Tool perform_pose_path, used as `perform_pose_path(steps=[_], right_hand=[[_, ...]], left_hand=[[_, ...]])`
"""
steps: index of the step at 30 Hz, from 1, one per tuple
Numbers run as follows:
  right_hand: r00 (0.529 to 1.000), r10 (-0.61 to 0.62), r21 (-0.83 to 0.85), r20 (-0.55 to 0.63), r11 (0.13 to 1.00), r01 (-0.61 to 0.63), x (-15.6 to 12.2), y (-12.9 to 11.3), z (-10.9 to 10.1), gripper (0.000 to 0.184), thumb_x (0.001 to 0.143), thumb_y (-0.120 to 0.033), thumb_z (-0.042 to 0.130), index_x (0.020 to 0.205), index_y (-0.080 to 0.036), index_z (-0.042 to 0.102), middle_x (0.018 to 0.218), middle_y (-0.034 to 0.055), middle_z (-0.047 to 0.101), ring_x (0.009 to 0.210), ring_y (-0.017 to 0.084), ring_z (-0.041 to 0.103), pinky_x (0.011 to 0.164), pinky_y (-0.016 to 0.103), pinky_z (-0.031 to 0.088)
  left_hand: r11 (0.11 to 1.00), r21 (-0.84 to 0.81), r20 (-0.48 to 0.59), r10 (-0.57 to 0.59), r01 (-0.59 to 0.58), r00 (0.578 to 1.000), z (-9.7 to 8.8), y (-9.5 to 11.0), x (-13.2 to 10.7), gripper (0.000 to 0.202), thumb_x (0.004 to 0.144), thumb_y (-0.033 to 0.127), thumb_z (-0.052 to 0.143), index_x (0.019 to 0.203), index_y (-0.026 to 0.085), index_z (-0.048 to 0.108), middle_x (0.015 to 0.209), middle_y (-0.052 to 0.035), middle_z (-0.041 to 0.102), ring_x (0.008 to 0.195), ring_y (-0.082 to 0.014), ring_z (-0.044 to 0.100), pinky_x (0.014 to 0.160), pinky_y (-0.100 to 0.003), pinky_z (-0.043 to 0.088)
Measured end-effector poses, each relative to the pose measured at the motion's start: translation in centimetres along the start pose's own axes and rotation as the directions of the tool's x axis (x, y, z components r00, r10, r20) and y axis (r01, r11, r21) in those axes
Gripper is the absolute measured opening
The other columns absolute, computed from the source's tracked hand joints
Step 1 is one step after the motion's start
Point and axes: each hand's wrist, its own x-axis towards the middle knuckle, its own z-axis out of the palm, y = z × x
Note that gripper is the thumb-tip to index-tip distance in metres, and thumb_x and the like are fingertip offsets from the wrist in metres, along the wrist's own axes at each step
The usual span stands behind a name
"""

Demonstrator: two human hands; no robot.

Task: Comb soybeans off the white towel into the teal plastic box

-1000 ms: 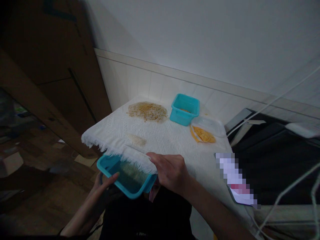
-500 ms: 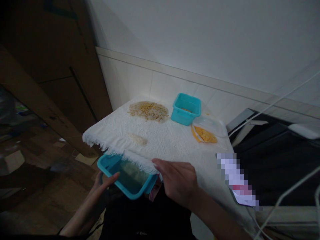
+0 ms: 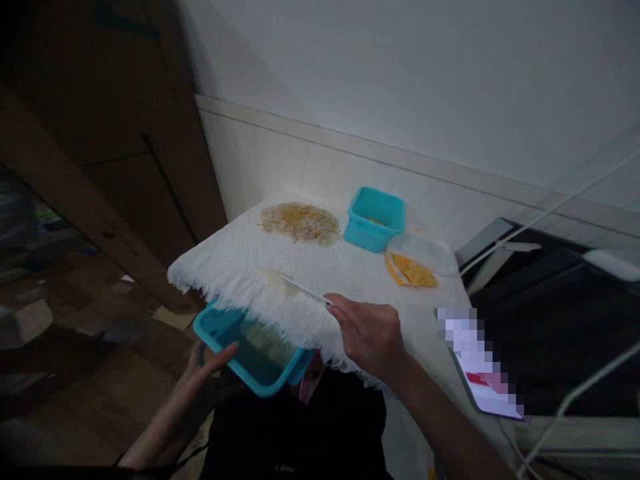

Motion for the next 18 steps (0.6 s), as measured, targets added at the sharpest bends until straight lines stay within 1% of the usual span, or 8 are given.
perform_pose_path(steps=[3, 6, 9, 11, 14, 18], right_hand=[[1.000, 0.010, 0.034, -0.003, 0.999, -0.010, 0.2, -0.2, 0.3, 0.022, 0.100, -0.021, 0.061, 0.115, -0.025, 0.078, 0.084, -0.0012, 0.083, 0.057, 0.012, 0.074, 0.056, 0.021, 0.056], [1.000, 0.027, 0.040, -0.008, 0.999, -0.026, 0.4, -0.1, 1.1, 0.021, 0.100, -0.023, 0.060, 0.109, -0.023, 0.080, 0.081, -0.0001, 0.083, 0.053, 0.012, 0.072, 0.054, 0.021, 0.056], [0.998, 0.052, 0.050, -0.022, 0.997, -0.051, 1.0, 0.2, 2.2, 0.021, 0.099, -0.024, 0.061, 0.103, -0.022, 0.081, 0.078, 0.0011, 0.082, 0.052, 0.013, 0.072, 0.053, 0.021, 0.056], [0.998, 0.059, 0.087, -0.025, 0.995, -0.056, 1.7, 0.3, 3.0, 0.020, 0.099, -0.024, 0.062, 0.102, -0.021, 0.081, 0.080, 0.0022, 0.082, 0.055, 0.014, 0.073, 0.053, 0.021, 0.056], [1.000, 0.025, 0.179, -0.018, 0.984, -0.021, 3.0, 0.3, 4.1, 0.019, 0.098, -0.022, 0.063, 0.104, -0.018, 0.081, 0.086, 0.0043, 0.083, 0.059, 0.015, 0.075, 0.056, 0.021, 0.058], [0.999, -0.036, 0.246, -0.037, 0.968, 0.044, 4.2, -0.4, 5.2, 0.019, 0.099, -0.018, 0.062, 0.107, -0.016, 0.079, 0.085, 0.0045, 0.083, 0.058, 0.013, 0.074, 0.057, 0.020, 0.059]], left_hand=[[1.000, -0.007, 0.004, 0.013, -0.013, 1.000, 0.0, -0.1, -0.1, 0.123, 0.063, 0.036, 0.098, 0.159, 0.040, 0.022, 0.150, -0.0188, 0.059, 0.095, -0.0348, 0.080, 0.086, -0.058, 0.066], [1.000, -0.008, 0.011, 0.021, -0.021, 1.000, -0.1, -0.1, 0.0, 0.122, 0.063, 0.036, 0.099, 0.158, 0.041, 0.023, 0.150, -0.0182, 0.059, 0.098, -0.0354, 0.080, 0.086, -0.058, 0.066], [1.000, -0.009, 0.021, 0.025, -0.025, 0.999, -0.1, -0.2, 0.0, 0.123, 0.063, 0.035, 0.099, 0.159, 0.041, 0.022, 0.149, -0.0191, 0.059, 0.095, -0.0346, 0.080, 0.086, -0.057, 0.065], [1.000, -0.010, 0.020, 0.029, -0.028, 0.999, -0.1, -0.2, 0.0, 0.127, 0.063, 0.033, 0.099, 0.161, 0.040, 0.019, 0.148, -0.0203, 0.060, 0.093, -0.0346, 0.080, 0.085, -0.057, 0.066], [1.000, -0.008, 0.011, 0.030, -0.030, 1.000, 0.0, -0.1, -0.1, 0.129, 0.063, 0.033, 0.098, 0.163, 0.038, 0.016, 0.147, -0.0205, 0.061, 0.092, -0.0353, 0.081, 0.085, -0.059, 0.065], [0.999, -0.006, 0.020, 0.051, -0.051, 0.999, 0.0, 0.3, -0.1, 0.122, 0.066, 0.034, 0.096, 0.161, 0.039, 0.019, 0.145, -0.0197, 0.062, 0.092, -0.0338, 0.081, 0.089, -0.057, 0.064]])
